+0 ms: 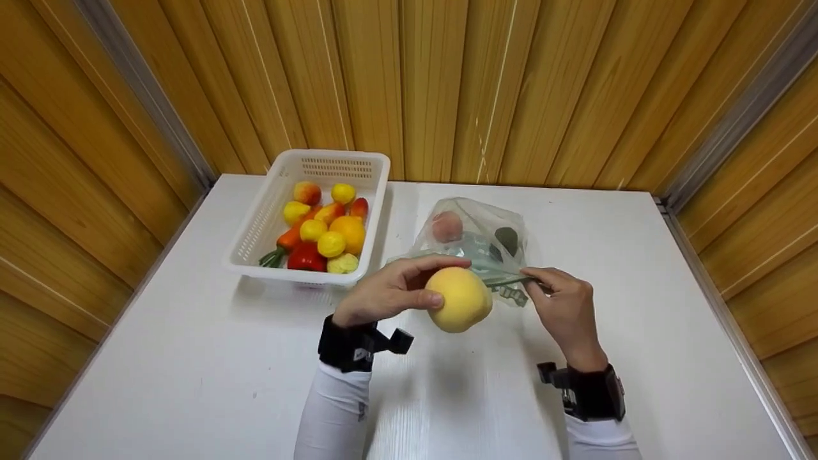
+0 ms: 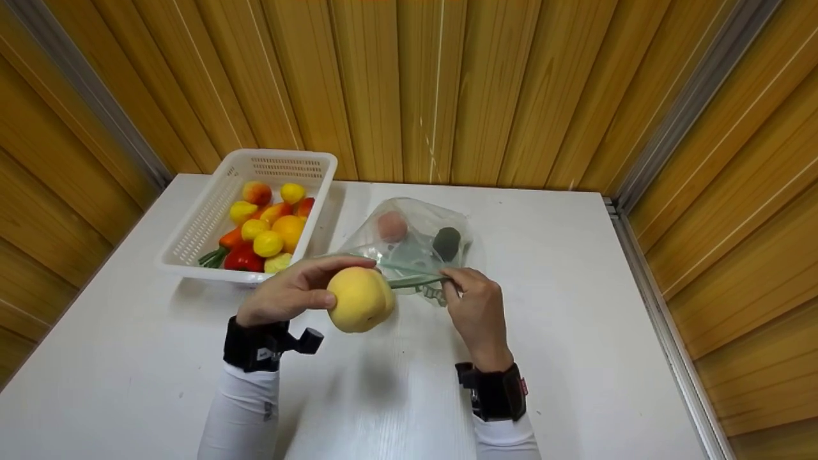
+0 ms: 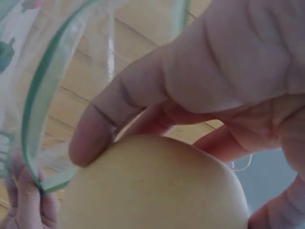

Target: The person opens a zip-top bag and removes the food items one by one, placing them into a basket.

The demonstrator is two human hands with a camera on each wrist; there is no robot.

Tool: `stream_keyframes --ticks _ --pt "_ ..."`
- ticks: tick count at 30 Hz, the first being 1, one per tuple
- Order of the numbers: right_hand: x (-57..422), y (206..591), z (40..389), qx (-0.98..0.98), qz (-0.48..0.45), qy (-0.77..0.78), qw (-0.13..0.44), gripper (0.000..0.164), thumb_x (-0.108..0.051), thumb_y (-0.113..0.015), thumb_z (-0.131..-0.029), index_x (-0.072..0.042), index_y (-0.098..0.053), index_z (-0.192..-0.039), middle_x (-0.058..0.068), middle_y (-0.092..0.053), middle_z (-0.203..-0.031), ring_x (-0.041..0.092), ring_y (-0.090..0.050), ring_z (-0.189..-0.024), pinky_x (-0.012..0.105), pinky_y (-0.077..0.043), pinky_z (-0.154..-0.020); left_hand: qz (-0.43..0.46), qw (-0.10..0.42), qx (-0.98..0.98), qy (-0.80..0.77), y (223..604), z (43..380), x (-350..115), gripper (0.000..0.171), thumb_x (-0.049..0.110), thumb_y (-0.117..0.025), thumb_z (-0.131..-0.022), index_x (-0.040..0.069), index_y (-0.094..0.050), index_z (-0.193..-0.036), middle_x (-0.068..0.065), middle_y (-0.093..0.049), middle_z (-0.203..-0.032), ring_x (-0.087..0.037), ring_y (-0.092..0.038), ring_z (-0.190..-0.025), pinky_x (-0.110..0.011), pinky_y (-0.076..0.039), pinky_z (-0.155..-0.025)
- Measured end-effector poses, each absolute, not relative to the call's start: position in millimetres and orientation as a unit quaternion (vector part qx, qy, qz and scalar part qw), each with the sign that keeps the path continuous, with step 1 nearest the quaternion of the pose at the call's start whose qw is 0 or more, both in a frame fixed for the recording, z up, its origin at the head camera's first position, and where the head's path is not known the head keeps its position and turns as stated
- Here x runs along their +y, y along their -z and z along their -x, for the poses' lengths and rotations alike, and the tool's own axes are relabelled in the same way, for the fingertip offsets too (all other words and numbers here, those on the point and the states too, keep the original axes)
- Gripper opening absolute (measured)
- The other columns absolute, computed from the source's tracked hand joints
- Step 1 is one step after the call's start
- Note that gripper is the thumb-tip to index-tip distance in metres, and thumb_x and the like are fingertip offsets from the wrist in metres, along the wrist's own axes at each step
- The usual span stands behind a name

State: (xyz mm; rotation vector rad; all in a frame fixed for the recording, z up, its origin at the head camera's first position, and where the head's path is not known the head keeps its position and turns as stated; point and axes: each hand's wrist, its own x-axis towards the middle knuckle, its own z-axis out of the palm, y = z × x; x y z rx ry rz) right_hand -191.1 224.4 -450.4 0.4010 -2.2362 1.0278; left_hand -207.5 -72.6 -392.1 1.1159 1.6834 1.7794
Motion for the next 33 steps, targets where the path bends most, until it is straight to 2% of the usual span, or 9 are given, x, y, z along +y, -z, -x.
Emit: stream_keyframes --ticks 4,12,18,23,27,33 --pt "224 451 191 -0.853 -0.158 -0.389 0.31 0.024 0.017 -0.071 -0.083 0.002 -0.081 -0.099 0.013 -0.078 -0.09 0.029 -0.075 -0.076 0.001 -0.043 -0.072 -0.389 0.194 0.593 -0.678 389 205 -81 0.077 0.04 -0.076 -0.094 -0.002 -0.046 -0.151 -0.016 -0.056 -0.144 -0.028 -0.058 -0.121 -0.038 -0.049 -0.104" --pt "223 450 190 -0.856 -0.168 -0.398 0.284 0.022 0.015 -0.072 -0.084 0.002 -0.08 -0.1 0.014 -0.078 -0.094 0.029 -0.075 -0.079 0.002 -0.045 -0.072 -0.255 0.1 0.652 -0.707 379 198 -101 0.063 0.027 -0.077 -0.095 0.008 -0.053 -0.149 -0.015 -0.057 -0.139 -0.034 -0.057 -0.118 -0.042 -0.051 -0.101" --pt "225 449 189 -0.854 -0.166 -0.4 0.288 0.024 0.017 -0.071 -0.083 0.003 -0.08 -0.1 0.015 -0.078 -0.094 0.03 -0.076 -0.08 0.001 -0.044 -0.073 -0.138 -0.009 0.764 -0.63 362 208 -119 0.058 0.021 -0.078 -0.093 0.012 -0.058 -0.146 -0.009 -0.06 -0.136 -0.03 -0.056 -0.115 -0.044 -0.048 -0.099" --pt "226 447 190 -0.856 -0.165 -0.394 0.291 0.022 0.015 -0.072 -0.084 0.003 -0.08 -0.1 0.015 -0.078 -0.094 0.03 -0.076 -0.078 0.0 -0.043 -0.073 -0.074 -0.081 0.832 -0.543 351 227 -141 0.062 0.02 -0.08 -0.091 0.007 -0.056 -0.147 -0.013 -0.056 -0.14 -0.03 -0.055 -0.118 -0.044 -0.049 -0.101" --pt "226 448 190 -0.855 -0.168 -0.393 0.293 0.022 0.015 -0.072 -0.084 0.003 -0.08 -0.101 0.014 -0.078 -0.094 0.03 -0.076 -0.078 0.0 -0.043 -0.074 -0.045 -0.103 0.857 -0.502 351 244 -165 0.062 0.018 -0.078 -0.093 0.001 -0.052 -0.147 -0.018 -0.053 -0.143 -0.033 -0.053 -0.122 -0.048 -0.046 -0.108" --pt "225 449 189 -0.848 -0.172 -0.403 0.298 0.024 0.017 -0.071 -0.083 0.003 -0.08 -0.101 0.015 -0.078 -0.093 0.031 -0.076 -0.08 0.0 -0.044 -0.074 0.008 -0.099 0.873 -0.477 360 267 -196 0.058 0.015 -0.074 -0.094 -0.001 -0.052 -0.146 -0.023 -0.05 -0.136 -0.035 -0.051 -0.119 -0.048 -0.049 -0.106"
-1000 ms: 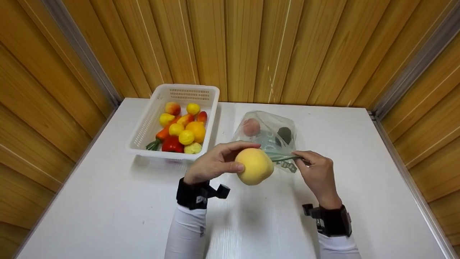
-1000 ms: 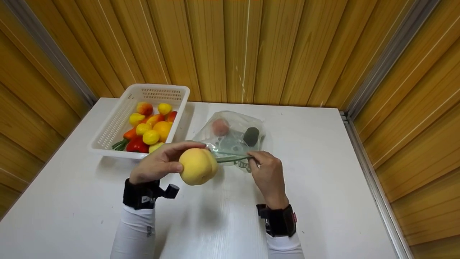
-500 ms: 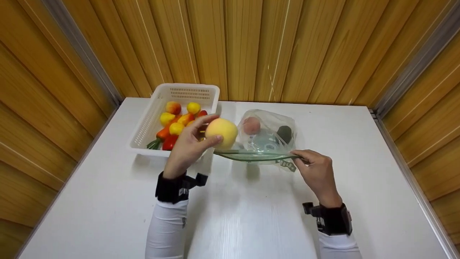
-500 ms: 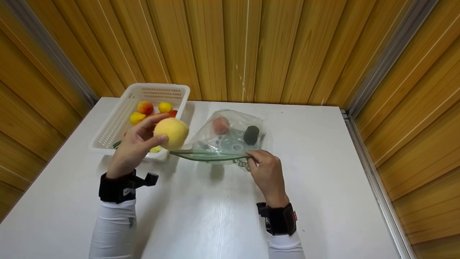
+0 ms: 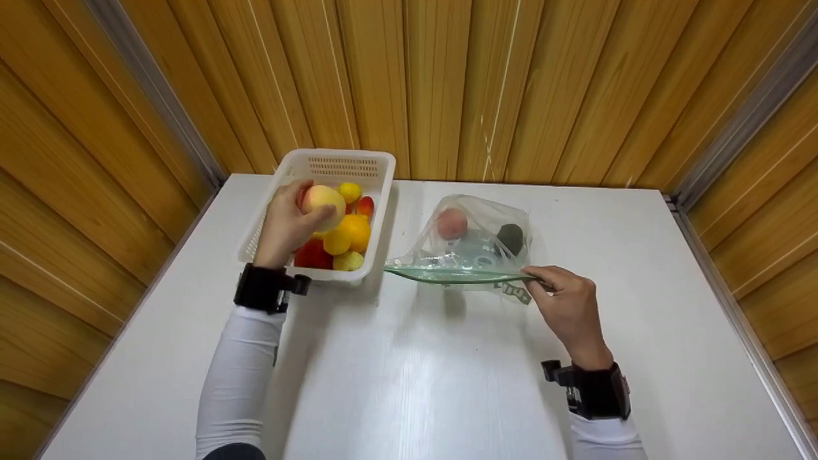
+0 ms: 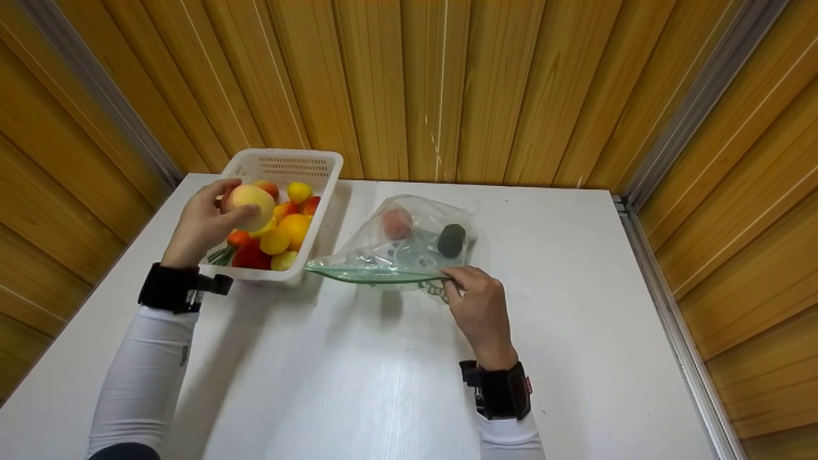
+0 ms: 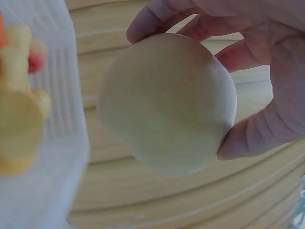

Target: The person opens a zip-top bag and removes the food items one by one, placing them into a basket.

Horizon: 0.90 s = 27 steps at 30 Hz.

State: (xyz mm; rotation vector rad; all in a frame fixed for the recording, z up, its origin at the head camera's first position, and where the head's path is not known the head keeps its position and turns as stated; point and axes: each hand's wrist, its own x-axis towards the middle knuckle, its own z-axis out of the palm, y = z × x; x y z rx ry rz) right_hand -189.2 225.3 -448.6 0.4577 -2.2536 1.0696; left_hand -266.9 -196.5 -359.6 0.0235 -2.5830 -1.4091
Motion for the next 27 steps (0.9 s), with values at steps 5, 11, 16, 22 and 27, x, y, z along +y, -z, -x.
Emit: stream_keyframes --ticks 5,11,16,22,27 --pt "225 448 190 -0.848 -0.175 -0.401 0.3 0.024 0.018 -0.071 -0.083 0.004 -0.08 -0.101 0.015 -0.078 -0.093 0.032 -0.076 -0.08 0.0 -0.044 -0.074 -0.049 0.093 -0.894 0.435 369 282 -214 0.059 0.017 -0.072 -0.094 -0.003 -0.052 -0.145 -0.026 -0.05 -0.134 -0.036 -0.051 -0.118 -0.048 -0.05 -0.103" --pt "225 448 189 -0.85 -0.172 -0.4 0.297 0.025 0.017 -0.072 -0.083 0.002 -0.08 -0.102 0.014 -0.078 -0.094 0.031 -0.076 -0.081 0.0 -0.043 -0.075 -0.114 0.069 -0.922 0.364 386 296 -228 0.067 0.023 -0.07 -0.093 -0.003 -0.046 -0.15 -0.029 -0.048 -0.137 -0.041 -0.046 -0.123 -0.053 -0.044 -0.107" --pt "226 449 189 -0.849 -0.174 -0.4 0.298 0.024 0.016 -0.072 -0.083 0.003 -0.08 -0.101 0.015 -0.078 -0.095 0.031 -0.076 -0.08 0.0 -0.043 -0.075 -0.154 0.061 -0.935 0.313 409 306 -237 0.068 0.024 -0.067 -0.09 -0.002 -0.046 -0.15 -0.031 -0.045 -0.139 -0.045 -0.04 -0.127 -0.056 -0.038 -0.109" --pt "226 449 189 -0.849 -0.178 -0.396 0.301 0.023 0.016 -0.073 -0.083 0.004 -0.08 -0.101 0.015 -0.078 -0.094 0.03 -0.076 -0.078 0.001 -0.044 -0.074 -0.178 0.096 -0.947 0.248 436 312 -245 0.058 0.025 -0.064 -0.095 -0.003 -0.053 -0.144 -0.035 -0.045 -0.139 -0.053 -0.039 -0.128 -0.06 -0.034 -0.109" --pt "227 449 189 -0.849 -0.176 -0.396 0.302 0.024 0.017 -0.073 -0.082 0.003 -0.08 -0.101 0.014 -0.078 -0.094 0.03 -0.076 -0.078 0.001 -0.044 -0.073 -0.192 0.121 -0.945 0.237 447 316 -245 0.056 0.03 -0.062 -0.098 -0.001 -0.054 -0.144 -0.035 -0.042 -0.143 -0.051 -0.036 -0.13 -0.06 -0.032 -0.111"
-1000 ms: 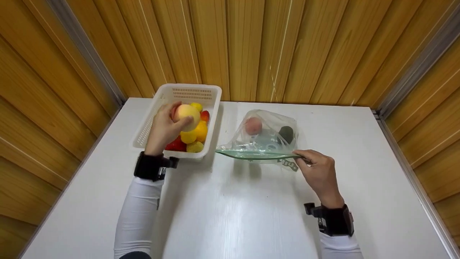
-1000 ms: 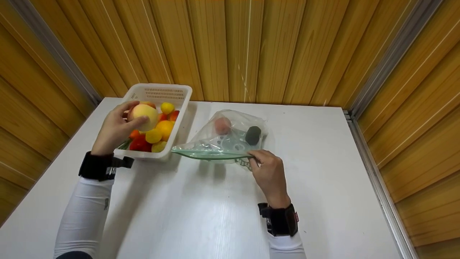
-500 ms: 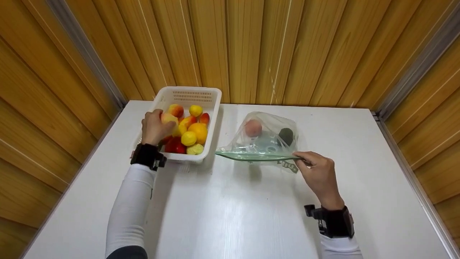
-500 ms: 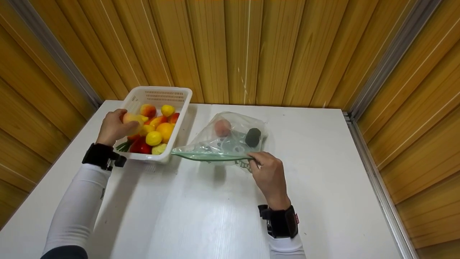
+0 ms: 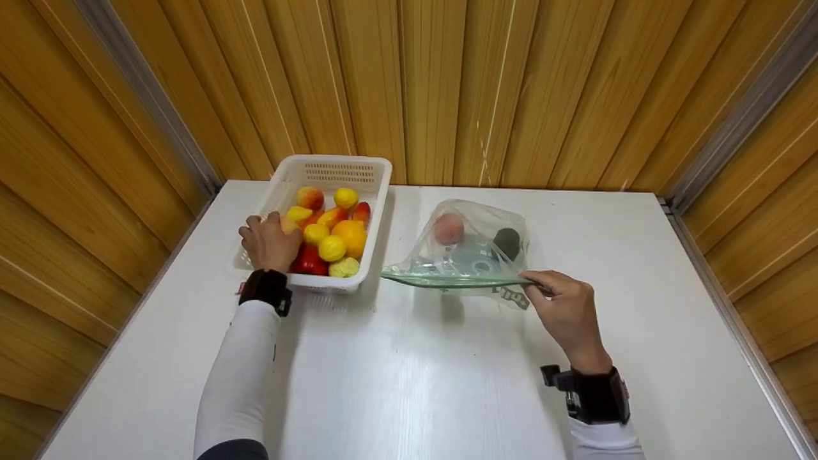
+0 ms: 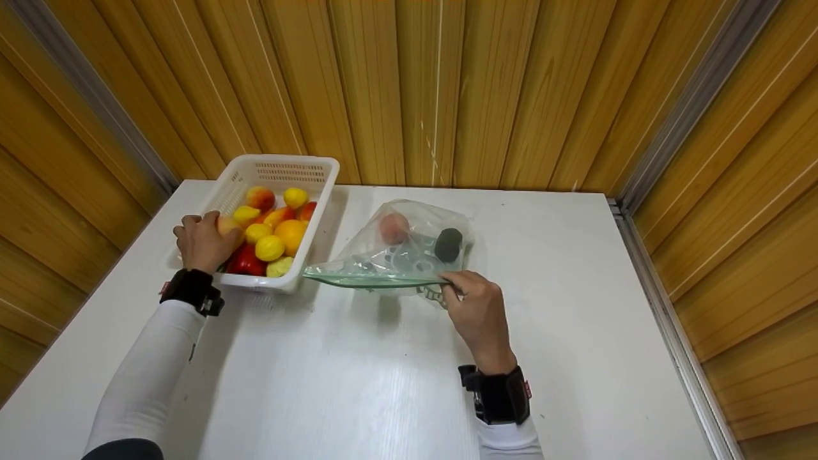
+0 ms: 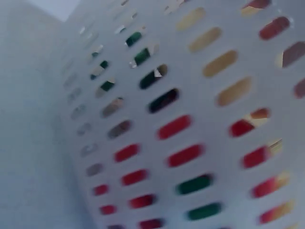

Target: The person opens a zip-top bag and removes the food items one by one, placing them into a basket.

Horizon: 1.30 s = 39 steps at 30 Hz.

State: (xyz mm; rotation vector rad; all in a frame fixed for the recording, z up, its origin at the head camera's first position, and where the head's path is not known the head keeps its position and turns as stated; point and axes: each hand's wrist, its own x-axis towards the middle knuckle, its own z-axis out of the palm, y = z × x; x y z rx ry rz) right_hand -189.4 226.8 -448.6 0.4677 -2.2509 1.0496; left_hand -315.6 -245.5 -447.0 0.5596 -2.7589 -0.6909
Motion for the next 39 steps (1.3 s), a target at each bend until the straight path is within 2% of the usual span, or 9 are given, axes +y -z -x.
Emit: stream_keyframes --ticks 6,12,19,23,26,28,33,39 --pt "226 448 189 -0.846 -0.178 -0.399 0.306 0.025 0.018 -0.072 -0.081 0.003 -0.08 -0.099 0.015 -0.078 -0.093 0.031 -0.076 -0.078 0.001 -0.045 -0.073 -0.195 0.147 -0.942 0.23 451 315 -245 0.06 0.037 -0.061 -0.101 -0.003 -0.053 -0.145 -0.035 -0.041 -0.145 -0.05 -0.034 -0.132 -0.059 -0.03 -0.112" --pt "224 449 190 -0.844 -0.181 -0.404 0.304 0.025 0.019 -0.072 -0.081 0.003 -0.08 -0.099 0.015 -0.078 -0.093 0.031 -0.076 -0.078 0.001 -0.045 -0.073 -0.175 0.19 -0.939 0.225 452 309 -240 0.048 0.03 -0.059 -0.102 -0.005 -0.06 -0.135 -0.033 -0.044 -0.142 -0.049 -0.036 -0.131 -0.058 -0.031 -0.111" --pt "224 449 190 -0.845 -0.179 -0.403 0.303 0.024 0.019 -0.072 -0.081 0.004 -0.08 -0.099 0.016 -0.078 -0.093 0.031 -0.076 -0.079 0.001 -0.045 -0.074 -0.125 0.215 -0.939 0.239 446 292 -219 0.043 0.024 -0.06 -0.1 -0.005 -0.061 -0.133 -0.031 -0.044 -0.143 -0.048 -0.036 -0.132 -0.057 -0.031 -0.108" --pt "225 449 190 -0.848 -0.177 -0.395 0.305 0.024 0.018 -0.073 -0.081 0.004 -0.08 -0.099 0.015 -0.078 -0.093 0.031 -0.076 -0.078 0.0 -0.044 -0.074 -0.04 0.279 -0.922 0.266 435 272 -195 0.038 0.016 -0.064 -0.098 -0.008 -0.065 -0.126 -0.03 -0.052 -0.131 -0.045 -0.043 -0.123 -0.053 -0.034 -0.106" --pt "224 449 190 -0.848 -0.178 -0.395 0.305 0.023 0.017 -0.072 -0.082 0.004 -0.08 -0.099 0.015 -0.078 -0.093 0.031 -0.076 -0.078 0.0 -0.044 -0.074 0.041 0.327 -0.898 0.29 424 251 -169 0.028 0.01 -0.068 -0.096 -0.007 -0.068 -0.118 -0.025 -0.057 -0.117 -0.041 -0.049 -0.112 -0.047 -0.04 -0.101" --pt "224 449 190 -0.848 -0.178 -0.395 0.306 0.023 0.017 -0.072 -0.082 0.003 -0.08 -0.099 0.015 -0.078 -0.092 0.031 -0.076 -0.078 0.0 -0.044 -0.074 0.088 0.336 -0.887 0.305 416 235 -151 0.021 0.007 -0.07 -0.095 -0.005 -0.07 -0.113 -0.021 -0.058 -0.11 -0.037 -0.053 -0.104 -0.042 -0.046 -0.095" --pt "224 449 189 -0.848 -0.176 -0.397 0.305 0.023 0.017 -0.072 -0.082 0.003 -0.08 -0.099 0.014 -0.078 -0.092 0.031 -0.076 -0.078 0.0 -0.044 -0.074 0.222 0.316 -0.861 0.33 403 198 -110 0.006 0.004 -0.07 -0.094 0.002 -0.073 -0.098 -0.011 -0.061 -0.096 -0.025 -0.058 -0.089 -0.032 -0.054 -0.082" --pt "224 449 189 -0.846 -0.176 -0.403 0.301 0.023 0.016 -0.073 -0.083 0.003 -0.08 -0.1 0.015 -0.078 -0.093 0.031 -0.076 -0.079 0.001 -0.044 -0.075 0.376 0.273 -0.84 0.279 410 171 -78 0.007 0.005 -0.069 -0.093 0.007 -0.075 -0.097 -0.004 -0.065 -0.097 -0.017 -0.061 -0.087 -0.027 -0.054 -0.079"
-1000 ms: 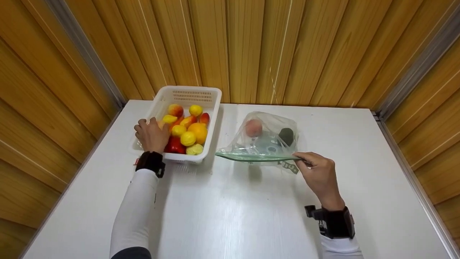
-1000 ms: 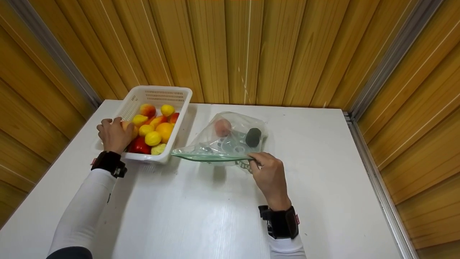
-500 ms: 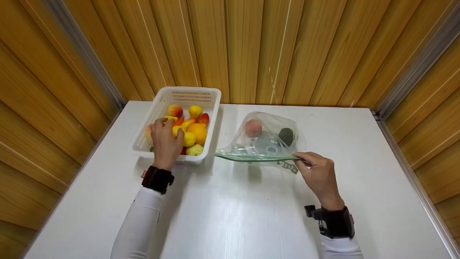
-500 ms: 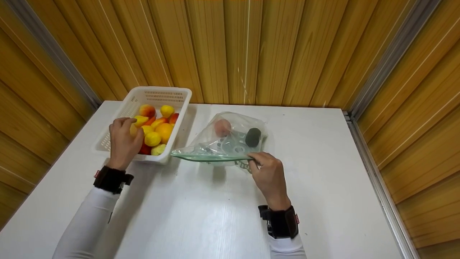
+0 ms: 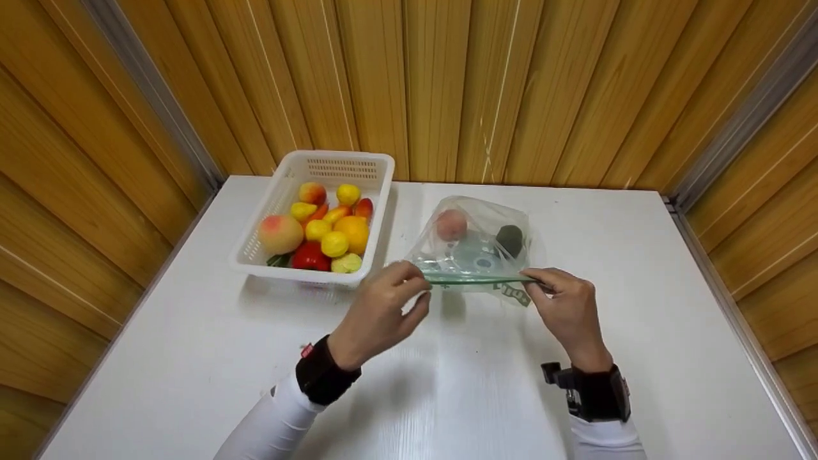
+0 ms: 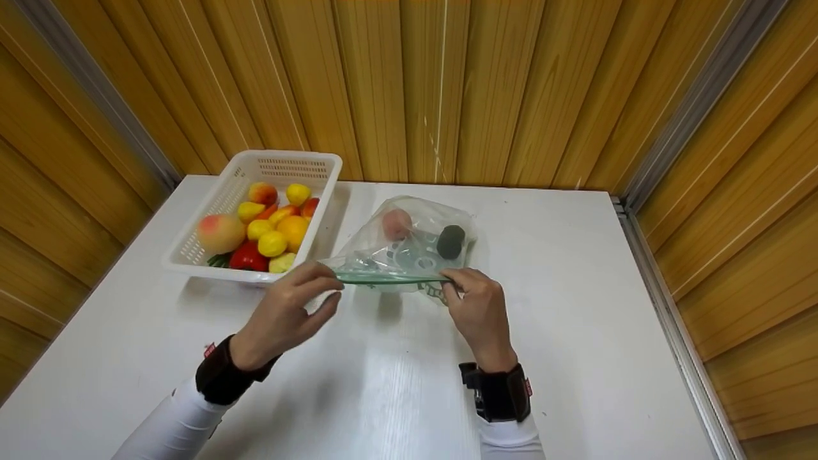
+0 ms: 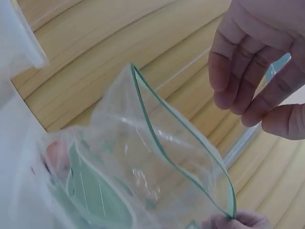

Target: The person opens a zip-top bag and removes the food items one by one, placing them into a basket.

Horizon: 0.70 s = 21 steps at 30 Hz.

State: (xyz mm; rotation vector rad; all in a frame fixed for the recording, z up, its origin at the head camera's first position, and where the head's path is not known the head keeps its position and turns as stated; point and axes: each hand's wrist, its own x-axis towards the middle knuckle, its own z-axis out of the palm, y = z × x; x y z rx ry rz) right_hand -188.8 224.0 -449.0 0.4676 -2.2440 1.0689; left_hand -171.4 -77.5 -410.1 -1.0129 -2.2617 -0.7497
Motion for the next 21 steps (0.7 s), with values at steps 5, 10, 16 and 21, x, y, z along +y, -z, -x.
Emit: stream_keyframes --ticks 5,10,16,21 --pt "224 450 189 -0.846 -0.182 -0.398 0.304 0.022 0.015 -0.075 -0.083 0.003 -0.08 -0.1 0.014 -0.078 -0.092 0.03 -0.076 -0.079 0.001 -0.044 -0.075 0.435 0.24 -0.839 0.219 424 169 -61 0.017 0.004 -0.068 -0.095 0.005 -0.076 -0.11 -0.005 -0.071 -0.109 -0.019 -0.066 -0.103 -0.029 -0.054 -0.094" --pt "222 451 190 -0.847 -0.182 -0.399 0.3 0.021 0.016 -0.075 -0.082 0.004 -0.08 -0.099 0.014 -0.078 -0.092 0.029 -0.076 -0.078 0.001 -0.044 -0.074 0.433 0.222 -0.851 0.198 431 176 -54 0.03 0.002 -0.064 -0.098 0.001 -0.069 -0.128 -0.011 -0.068 -0.129 -0.023 -0.064 -0.121 -0.032 -0.048 -0.108" --pt "220 449 189 -0.844 -0.189 -0.406 0.294 0.021 0.017 -0.074 -0.082 0.005 -0.08 -0.098 0.014 -0.078 -0.092 0.022 -0.074 -0.079 0.003 -0.046 -0.073 0.407 0.218 -0.865 0.195 429 188 -47 0.034 0.001 -0.061 -0.101 -0.001 -0.063 -0.135 -0.011 -0.065 -0.131 -0.024 -0.062 -0.122 -0.033 -0.045 -0.111" --pt "220 450 189 -0.847 -0.19 -0.402 0.293 0.02 0.017 -0.075 -0.081 0.005 -0.079 -0.097 0.014 -0.078 -0.091 0.018 -0.072 -0.077 0.003 -0.046 -0.071 0.4 0.203 -0.87 0.203 425 203 -38 0.031 0.003 -0.058 -0.103 -0.002 -0.063 -0.133 -0.01 -0.066 -0.127 -0.024 -0.063 -0.118 -0.034 -0.047 -0.109"
